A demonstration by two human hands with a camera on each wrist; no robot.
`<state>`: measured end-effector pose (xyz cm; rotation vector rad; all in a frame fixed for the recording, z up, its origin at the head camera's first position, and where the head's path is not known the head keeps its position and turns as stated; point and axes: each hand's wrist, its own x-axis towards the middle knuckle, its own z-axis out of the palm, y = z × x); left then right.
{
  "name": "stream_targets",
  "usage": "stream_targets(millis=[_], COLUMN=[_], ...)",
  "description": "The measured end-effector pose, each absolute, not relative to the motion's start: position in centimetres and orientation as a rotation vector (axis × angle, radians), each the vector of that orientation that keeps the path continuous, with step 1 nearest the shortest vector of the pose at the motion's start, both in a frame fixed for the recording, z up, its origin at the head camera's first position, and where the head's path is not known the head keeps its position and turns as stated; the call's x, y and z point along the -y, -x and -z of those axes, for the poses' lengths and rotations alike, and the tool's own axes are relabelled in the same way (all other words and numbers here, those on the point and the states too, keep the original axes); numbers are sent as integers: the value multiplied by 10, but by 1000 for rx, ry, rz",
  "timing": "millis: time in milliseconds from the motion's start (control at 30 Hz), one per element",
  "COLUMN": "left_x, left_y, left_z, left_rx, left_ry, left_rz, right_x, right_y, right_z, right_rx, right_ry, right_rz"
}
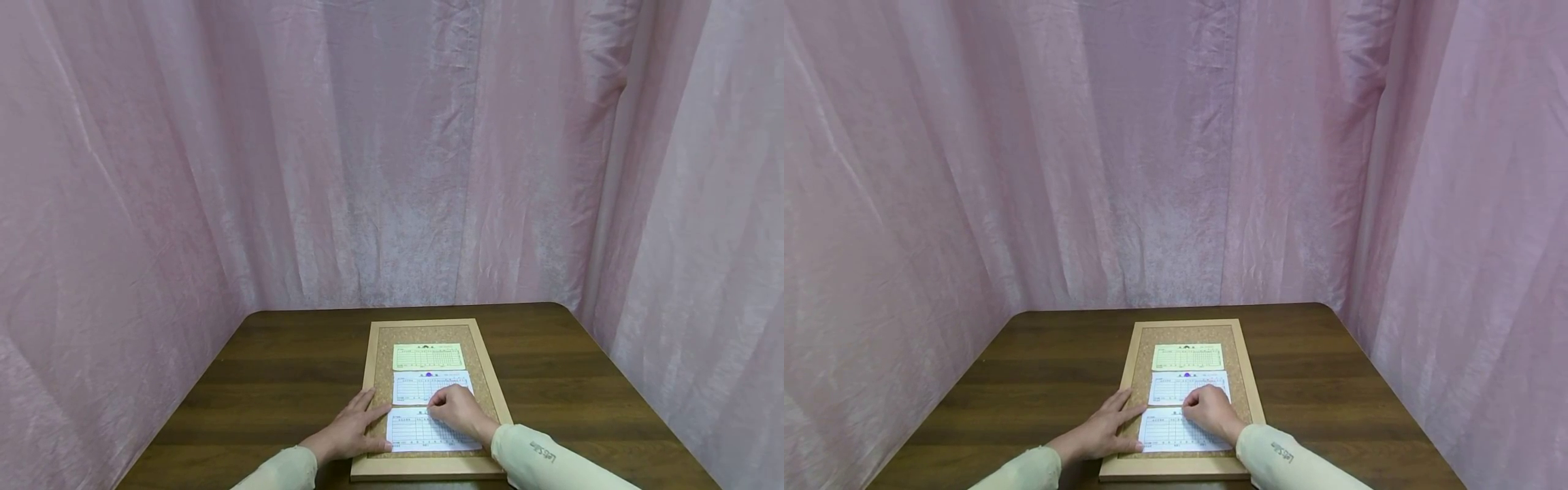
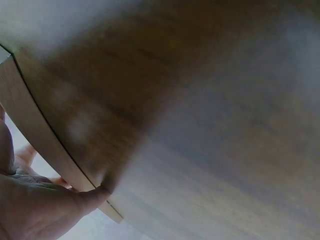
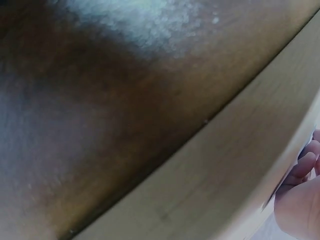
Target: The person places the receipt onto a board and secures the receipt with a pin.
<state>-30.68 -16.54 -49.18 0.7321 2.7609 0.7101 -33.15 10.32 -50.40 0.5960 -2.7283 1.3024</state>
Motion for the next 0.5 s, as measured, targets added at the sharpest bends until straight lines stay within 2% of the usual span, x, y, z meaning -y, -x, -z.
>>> stream_targets(millis=[500], left_x=[165], left_y=[308], left_z=[492], left_rx=[-2762], left_ry=[-742], left_rz=[-713], right_x=[-103], right_y=[331], right_z=[500], right_rx=[2740], right_ry=[-600], right_rz=[-1295])
